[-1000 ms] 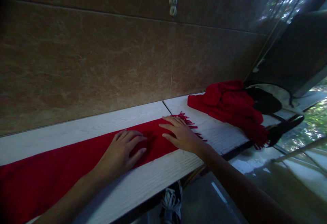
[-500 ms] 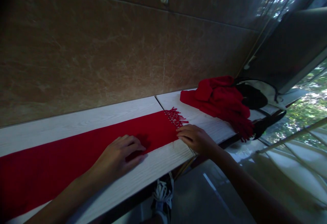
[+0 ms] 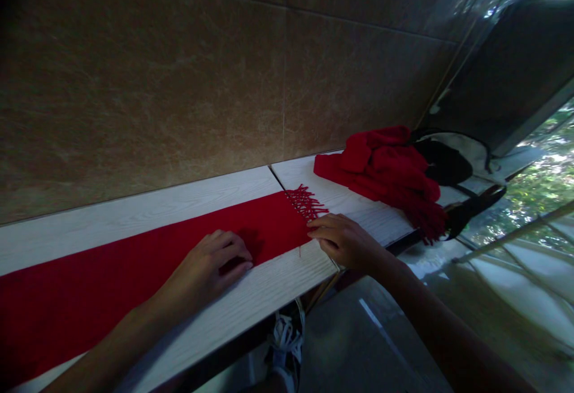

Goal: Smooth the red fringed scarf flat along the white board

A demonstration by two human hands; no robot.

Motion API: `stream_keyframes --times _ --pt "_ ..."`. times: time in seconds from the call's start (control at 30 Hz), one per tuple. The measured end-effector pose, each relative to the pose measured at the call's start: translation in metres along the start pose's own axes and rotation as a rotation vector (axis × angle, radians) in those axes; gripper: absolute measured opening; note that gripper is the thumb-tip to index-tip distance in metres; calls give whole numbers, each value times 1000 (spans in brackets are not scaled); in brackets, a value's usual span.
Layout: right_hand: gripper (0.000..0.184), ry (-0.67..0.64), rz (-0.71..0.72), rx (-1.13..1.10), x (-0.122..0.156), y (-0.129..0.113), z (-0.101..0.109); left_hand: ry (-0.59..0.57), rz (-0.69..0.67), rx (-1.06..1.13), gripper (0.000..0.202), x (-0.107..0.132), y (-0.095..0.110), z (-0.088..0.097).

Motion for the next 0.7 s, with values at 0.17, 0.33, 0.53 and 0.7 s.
stream_keyframes --times 0.17,0.33,0.53,0.7 --pt "35 -33 109 149 2 -5 13 -111 -77 -16 45 6 -3 -6" --pt "38 115 -26 147 -15 -8 15 -227 4 7 58 5 4 -6" --pt "52 19 -244 37 -83 -43 -49 -65 154 68 55 12 -16 47" --pt "60 -266 -267 212 -96 -57 -106 18 473 -228 61 94 -102 122"
Point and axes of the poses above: each hand's wrist, its own x-axis away from the middle knuckle, its own z-axis out of the back of the hand, y = z × x, the point moved 4 cm from there along -x, towards the middle knuckle, and after that the axes turned 12 degrees about y, right-handed, at the moved point
